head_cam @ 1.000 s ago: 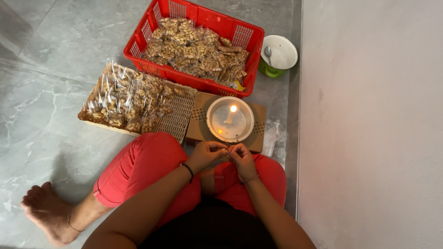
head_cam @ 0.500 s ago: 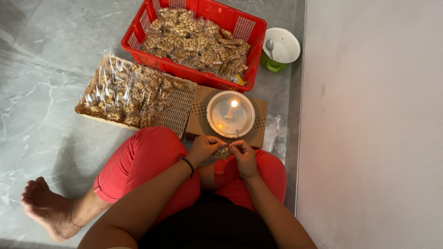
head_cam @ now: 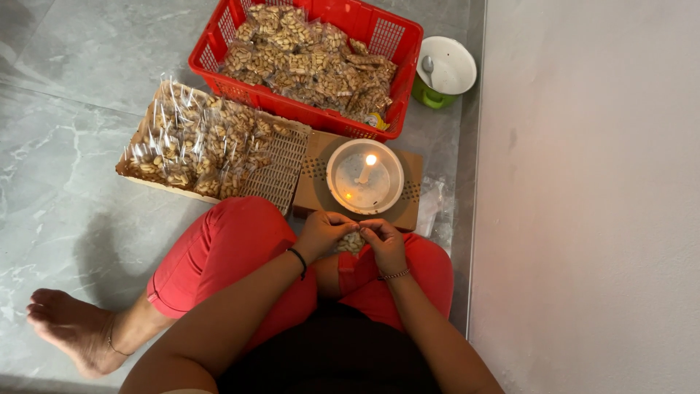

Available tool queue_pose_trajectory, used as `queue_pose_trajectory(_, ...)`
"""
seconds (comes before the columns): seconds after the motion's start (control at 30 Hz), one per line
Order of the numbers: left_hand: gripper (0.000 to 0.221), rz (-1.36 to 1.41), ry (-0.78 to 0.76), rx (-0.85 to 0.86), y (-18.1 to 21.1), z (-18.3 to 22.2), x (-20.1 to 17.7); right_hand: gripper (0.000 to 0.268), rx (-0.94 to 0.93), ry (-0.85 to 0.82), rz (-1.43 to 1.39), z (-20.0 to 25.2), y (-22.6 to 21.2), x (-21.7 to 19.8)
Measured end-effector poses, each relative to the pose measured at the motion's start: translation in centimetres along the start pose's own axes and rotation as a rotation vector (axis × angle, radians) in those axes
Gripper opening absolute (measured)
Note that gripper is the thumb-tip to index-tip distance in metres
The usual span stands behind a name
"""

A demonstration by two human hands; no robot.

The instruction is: Manually sealing small plastic packets of food by melting the edges over a candle flame.

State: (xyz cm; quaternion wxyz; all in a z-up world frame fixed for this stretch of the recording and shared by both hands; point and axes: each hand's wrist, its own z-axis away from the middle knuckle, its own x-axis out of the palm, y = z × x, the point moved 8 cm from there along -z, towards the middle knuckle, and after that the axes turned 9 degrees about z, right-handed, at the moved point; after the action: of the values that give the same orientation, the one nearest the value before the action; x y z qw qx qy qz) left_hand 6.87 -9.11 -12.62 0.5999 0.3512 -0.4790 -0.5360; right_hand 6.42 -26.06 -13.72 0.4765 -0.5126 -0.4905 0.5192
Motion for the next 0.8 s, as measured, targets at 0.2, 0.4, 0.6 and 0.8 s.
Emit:
queue_pose_trajectory(0.2,0.019,0.063,0.01,-0.021,-1.3,-1.1,-0.2,0.01,0.043,0.03,-0.018,0.0,0.2,-0.2)
queue_pose_trajectory(0.4,0.024,0.22,0.003,-0.112,-0.3,-0.1,-0.2,0.011,0.055,0.03,-0.074,-0.3,0.6,-0.4)
queue_pose_trajectory(0.6,0.021,0.192,-0.017,-0.107,-0.7,-0.2,-0.2,0.022,0.116,-0.067,-0.211,0.0,2.3,0.5)
queue_pose_trajectory(0.8,0.022,0.267,-0.024,-0.158,-0.1,0.1,0.3,0.013,0.081,-0.007,-0.208,-0.3,2.1,-0.4)
